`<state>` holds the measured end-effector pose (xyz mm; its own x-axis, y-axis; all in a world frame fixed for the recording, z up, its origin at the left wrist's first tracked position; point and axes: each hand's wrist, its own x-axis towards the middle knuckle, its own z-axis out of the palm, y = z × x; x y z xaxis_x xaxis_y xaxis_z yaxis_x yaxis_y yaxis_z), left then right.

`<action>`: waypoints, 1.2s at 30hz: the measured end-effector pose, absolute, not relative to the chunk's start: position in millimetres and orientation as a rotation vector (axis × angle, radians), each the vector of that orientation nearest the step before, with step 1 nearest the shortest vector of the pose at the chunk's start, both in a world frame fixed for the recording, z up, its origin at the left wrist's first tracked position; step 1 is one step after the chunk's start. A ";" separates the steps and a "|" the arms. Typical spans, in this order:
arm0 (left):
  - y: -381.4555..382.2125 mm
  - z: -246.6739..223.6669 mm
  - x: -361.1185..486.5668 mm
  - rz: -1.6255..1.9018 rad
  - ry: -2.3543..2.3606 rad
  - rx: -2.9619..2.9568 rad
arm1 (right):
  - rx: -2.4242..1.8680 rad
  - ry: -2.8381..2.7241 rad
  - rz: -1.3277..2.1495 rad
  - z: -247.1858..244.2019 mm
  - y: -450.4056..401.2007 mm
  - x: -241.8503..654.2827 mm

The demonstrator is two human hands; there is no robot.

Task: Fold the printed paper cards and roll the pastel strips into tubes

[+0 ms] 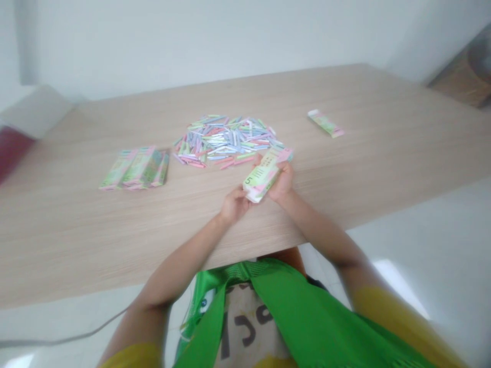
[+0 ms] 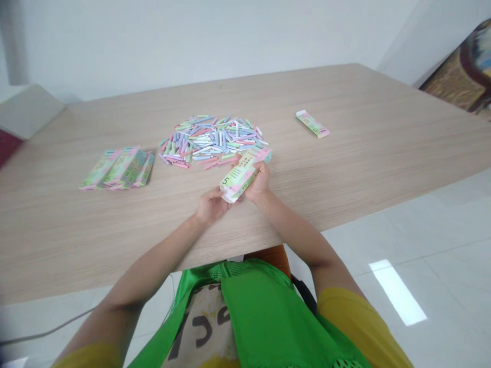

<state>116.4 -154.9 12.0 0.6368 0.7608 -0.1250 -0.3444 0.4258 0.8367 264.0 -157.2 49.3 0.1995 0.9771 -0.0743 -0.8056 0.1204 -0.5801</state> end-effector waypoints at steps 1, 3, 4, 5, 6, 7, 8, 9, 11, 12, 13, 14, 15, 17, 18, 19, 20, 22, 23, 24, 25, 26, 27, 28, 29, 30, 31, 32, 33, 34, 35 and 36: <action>-155.7 17.2 113.9 0.668 0.448 0.834 | -0.578 -0.352 1.315 49.5 -156.2 266.8; -159.3 25.5 110.4 0.616 0.348 0.779 | -0.580 -0.340 1.278 51.8 -156.2 271.0; -161.7 27.9 109.9 0.619 0.336 0.760 | -0.579 -0.341 1.272 53.5 -157.2 271.8; -164.3 29.0 110.1 0.630 0.344 0.742 | -0.579 -0.346 1.274 55.4 -158.7 271.7; -166.8 28.7 111.0 0.642 0.362 0.722 | -0.583 -0.354 1.281 57.3 -160.6 270.6; -169.1 27.4 112.2 0.651 0.382 0.704 | -0.592 -0.362 1.290 59.2 -162.6 268.8; -171.1 25.2 113.6 0.655 0.400 0.690 | -0.604 -0.370 1.296 60.8 -164.7 266.6; -172.5 22.5 114.9 0.654 0.414 0.682 | -0.614 -0.377 1.300 62.1 -166.6 264.4; -173.9 16.9 116.6 0.652 0.427 0.680 | -0.622 -0.393 1.310 64.1 -169.7 261.0; -174.0 14.3 117.1 0.658 0.430 0.680 | -0.617 -0.402 1.313 64.8 -170.8 260.0; -173.7 12.0 117.3 0.666 0.431 0.678 | -0.608 -0.411 1.318 65.4 -171.8 259.4; -173.2 10.0 117.4 0.671 0.431 0.671 | -0.596 -0.421 1.322 65.9 -172.5 259.1; -172.5 8.1 117.5 0.674 0.430 0.661 | -0.583 -0.431 1.327 66.4 -173.2 258.7; -170.8 4.6 118.1 0.670 0.431 0.633 | -0.562 -0.448 1.326 67.5 -174.8 256.9; -169.7 2.7 118.7 0.667 0.434 0.615 | -0.557 -0.455 1.316 67.9 -175.7 255.1; -168.5 0.9 119.4 0.663 0.437 0.596 | -0.559 -0.461 1.298 68.2 -176.6 252.7; -167.2 -0.9 120.3 0.659 0.438 0.573 | -0.568 -0.470 1.272 68.2 -177.7 249.7; -164.0 -3.8 122.0 0.638 0.441 0.518 | -0.599 -0.506 1.211 67.3 -179.8 243.1; -162.3 -4.6 122.7 0.628 0.446 0.488 | -0.615 -0.534 1.185 66.3 -180.9 240.1; -160.6 -4.7 123.0 0.624 0.449 0.458 | -0.632 -0.562 1.165 65.2 -182.0 237.5; -159.0 -4.1 123.0 0.627 0.449 0.433 | -0.649 -0.586 1.147 64.0 -183.1 235.5; -157.5 -2.9 122.6 0.633 0.439 0.417 | -0.668 -0.607 1.131 63.0 -184.2 234.4; -156.3 -1.0 121.8 0.638 0.419 0.410 | -0.690 -0.625 1.116 62.3 -185.4 233.9; -155.2 1.3 120.6 0.638 0.389 0.412 | -0.715 -0.639 1.099 62.0 -186.8 234.2; -154.5 3.7 119.2 0.627 0.353 0.420 | -0.738 -0.652 1.082 62.1 -188.2 235.1; -154.0 6.0 117.8 0.604 0.320 0.431 | -0.757 -0.661 1.066 62.6 -189.8 236.3; -153.9 7.9 116.6 0.578 0.295 0.441 | -0.771 -0.671 1.058 63.3 -191.3 237.6; -154.1 9.2 115.8 0.556 0.279 0.449 | -0.777 -0.681 1.058 63.9 -192.8 238.7; -154.6 9.6 115.6 0.542 0.273 0.456 | -0.774 -0.694 1.064 64.2 -194.1 239.7; -155.4 9.3 116.1 0.538 0.274 0.462 | -0.764 -0.709 1.075 63.9 -195.0 240.2; -156.4 8.1 117.2 0.546 0.281 0.467 | -0.753 -0.730 1.087 62.6 -195.4 240.4; -157.5 6.3 118.9 0.563 0.293 0.471 | -0.742 -0.756 1.098 60.2 -195.2 240.2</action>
